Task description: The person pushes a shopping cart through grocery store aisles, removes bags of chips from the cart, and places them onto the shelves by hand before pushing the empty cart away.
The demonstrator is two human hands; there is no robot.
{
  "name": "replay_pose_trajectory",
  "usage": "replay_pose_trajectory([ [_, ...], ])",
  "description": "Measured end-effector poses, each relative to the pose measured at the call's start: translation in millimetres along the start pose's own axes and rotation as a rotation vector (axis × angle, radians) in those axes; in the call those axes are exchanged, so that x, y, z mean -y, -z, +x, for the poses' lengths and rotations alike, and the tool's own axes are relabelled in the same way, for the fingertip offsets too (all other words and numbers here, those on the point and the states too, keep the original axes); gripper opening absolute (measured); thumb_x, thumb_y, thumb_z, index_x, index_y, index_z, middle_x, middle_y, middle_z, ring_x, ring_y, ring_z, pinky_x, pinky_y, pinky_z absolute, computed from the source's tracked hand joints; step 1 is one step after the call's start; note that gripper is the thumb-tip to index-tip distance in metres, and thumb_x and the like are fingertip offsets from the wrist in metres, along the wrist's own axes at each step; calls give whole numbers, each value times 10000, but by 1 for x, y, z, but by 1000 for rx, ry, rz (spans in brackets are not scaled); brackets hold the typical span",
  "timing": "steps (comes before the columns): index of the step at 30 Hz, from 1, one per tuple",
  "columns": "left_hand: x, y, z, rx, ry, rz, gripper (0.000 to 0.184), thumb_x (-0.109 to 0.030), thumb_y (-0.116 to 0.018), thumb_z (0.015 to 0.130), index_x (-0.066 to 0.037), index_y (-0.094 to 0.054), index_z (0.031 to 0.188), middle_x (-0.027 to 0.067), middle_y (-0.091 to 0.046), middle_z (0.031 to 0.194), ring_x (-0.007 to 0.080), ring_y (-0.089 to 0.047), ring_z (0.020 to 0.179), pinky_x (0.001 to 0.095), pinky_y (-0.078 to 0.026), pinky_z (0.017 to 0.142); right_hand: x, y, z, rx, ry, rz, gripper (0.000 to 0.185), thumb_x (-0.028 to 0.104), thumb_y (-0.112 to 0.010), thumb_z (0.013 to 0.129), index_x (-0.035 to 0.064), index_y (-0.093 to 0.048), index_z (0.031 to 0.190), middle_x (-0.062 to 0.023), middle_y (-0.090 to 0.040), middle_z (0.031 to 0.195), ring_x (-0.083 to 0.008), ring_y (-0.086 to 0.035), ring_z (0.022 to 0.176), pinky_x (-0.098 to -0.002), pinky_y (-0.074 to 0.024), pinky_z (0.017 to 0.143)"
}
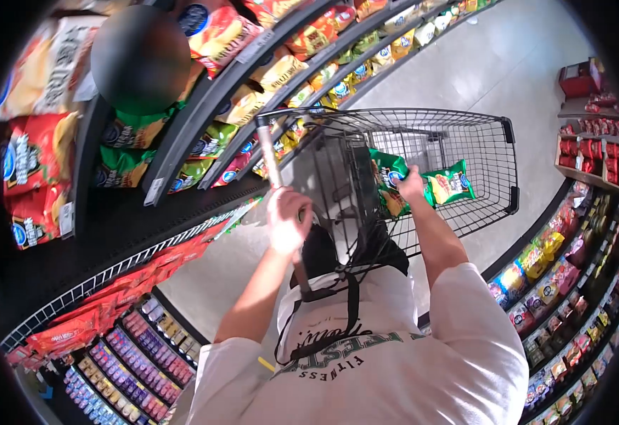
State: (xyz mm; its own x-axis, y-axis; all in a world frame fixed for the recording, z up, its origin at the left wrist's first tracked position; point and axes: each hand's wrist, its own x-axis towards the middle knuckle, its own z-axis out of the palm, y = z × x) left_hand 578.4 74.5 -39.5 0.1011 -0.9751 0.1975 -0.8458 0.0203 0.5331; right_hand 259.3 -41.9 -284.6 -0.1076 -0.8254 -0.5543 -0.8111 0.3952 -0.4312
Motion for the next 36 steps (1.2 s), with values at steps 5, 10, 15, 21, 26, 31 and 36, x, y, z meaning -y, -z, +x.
replay_pose_trajectory([
  [5,-4,-12,2,46,-51,-144,119,-60,-709,763,-119,-691,865,69,-649,940,327,-567,1095,453,-433,996,24,78,-50,-257,171,13,636,285,-846,754,82,-514,1257,-246,-685,1085,-415,-664,1021,-473,-517,908],
  [10,0,-5,-7,156,-313,-498,152,-94,-683,792,-125,-699,939,38,-629,971,298,-549,1097,445,-423,1000,95,208,-161,-425,412,-42,596,164,-850,726,72,-557,1237,-230,-673,1049,-414,-646,994,-475,-521,877],
  [15,-23,68,7,485,-32,-962,382,-76,-669,886,-112,-569,1252,104,-543,1205,256,-520,1205,388,-438,1016,193,270,-280,-588,596,-222,620,137,-833,741,80,-554,1292,-183,-643,1075,-360,-608,1021,-441,-496,909],
  [21,-29,200,29,170,-414,-596,968,-210,-873,702,-82,-336,1497,190,-385,1457,383,-360,1399,472,-309,1177,307,261,-394,-456,987,-393,558,149,-824,722,77,-607,1231,-119,-663,1182,-333,-613,1071,-437,-474,954],
  [26,-10,233,21,230,-432,-485,997,-245,-896,685,-84,-346,1501,187,-421,1470,348,-393,1403,458,-316,1178,349,224,-426,-213,1147,-253,592,223,-825,750,51,-602,1271,-135,-660,1233,-340,-609,1128,-449,-450,1002],
  [31,35,239,18,218,-207,-622,895,-252,-902,689,-49,-430,1423,171,-551,1365,320,-526,1295,429,-405,1101,350,183,-394,-339,1225,96,719,261,-824,759,28,-503,1359,-183,-516,1433,-340,-496,1332,-456,-385,1103],
  [36,79,254,43,-103,26,-792,884,-101,-914,668,-77,-425,1403,178,-640,1239,266,-619,1155,380,-494,990,267,116,-316,-454,686,484,660,279,-754,855,-14,-450,1362,-191,-543,1250,-311,-520,1204,-414,-419,1041],
])
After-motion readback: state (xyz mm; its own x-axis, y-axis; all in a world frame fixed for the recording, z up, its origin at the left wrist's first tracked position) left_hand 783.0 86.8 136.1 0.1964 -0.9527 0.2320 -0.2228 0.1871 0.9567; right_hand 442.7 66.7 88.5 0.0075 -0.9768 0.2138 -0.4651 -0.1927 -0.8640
